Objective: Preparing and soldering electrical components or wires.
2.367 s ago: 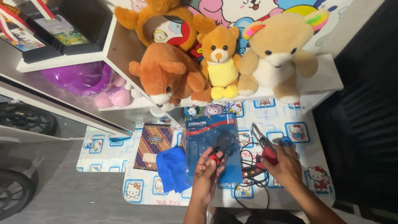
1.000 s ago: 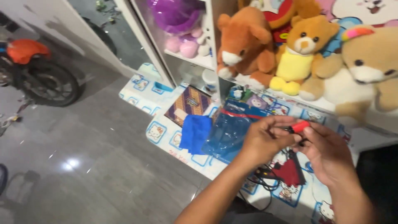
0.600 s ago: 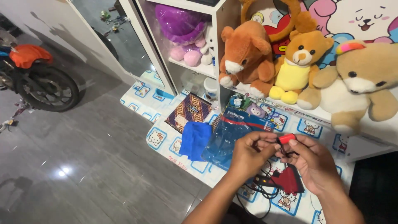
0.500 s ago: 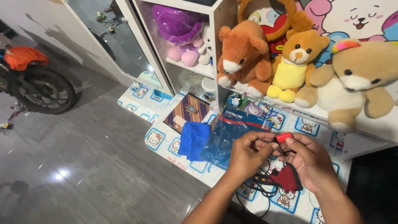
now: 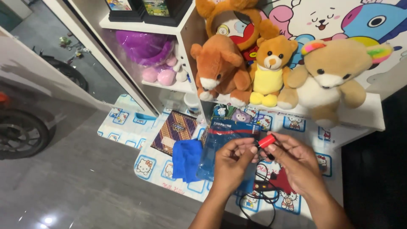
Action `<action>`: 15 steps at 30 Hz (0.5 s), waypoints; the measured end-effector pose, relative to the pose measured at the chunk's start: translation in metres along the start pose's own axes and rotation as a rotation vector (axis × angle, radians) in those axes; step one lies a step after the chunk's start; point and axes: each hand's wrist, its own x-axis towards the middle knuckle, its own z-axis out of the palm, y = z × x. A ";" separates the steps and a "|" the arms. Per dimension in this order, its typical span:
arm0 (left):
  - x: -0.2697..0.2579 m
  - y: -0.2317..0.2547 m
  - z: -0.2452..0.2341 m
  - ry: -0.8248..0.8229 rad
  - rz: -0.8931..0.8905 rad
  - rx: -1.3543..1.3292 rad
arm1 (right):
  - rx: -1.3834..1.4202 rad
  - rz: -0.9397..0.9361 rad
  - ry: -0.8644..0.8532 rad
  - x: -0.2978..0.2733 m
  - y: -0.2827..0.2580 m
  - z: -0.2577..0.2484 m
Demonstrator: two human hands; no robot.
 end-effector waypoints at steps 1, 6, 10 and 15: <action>-0.002 0.002 -0.003 -0.015 -0.007 -0.031 | -0.034 -0.084 0.012 -0.004 0.003 0.006; -0.001 0.007 -0.021 -0.029 -0.012 -0.071 | -0.095 -0.230 0.019 -0.011 -0.001 0.038; 0.002 0.016 -0.029 -0.038 -0.061 -0.113 | -0.176 -0.264 0.068 -0.014 0.000 0.053; 0.009 0.025 -0.037 -0.084 -0.049 -0.148 | -0.136 -0.318 0.067 -0.009 0.006 0.063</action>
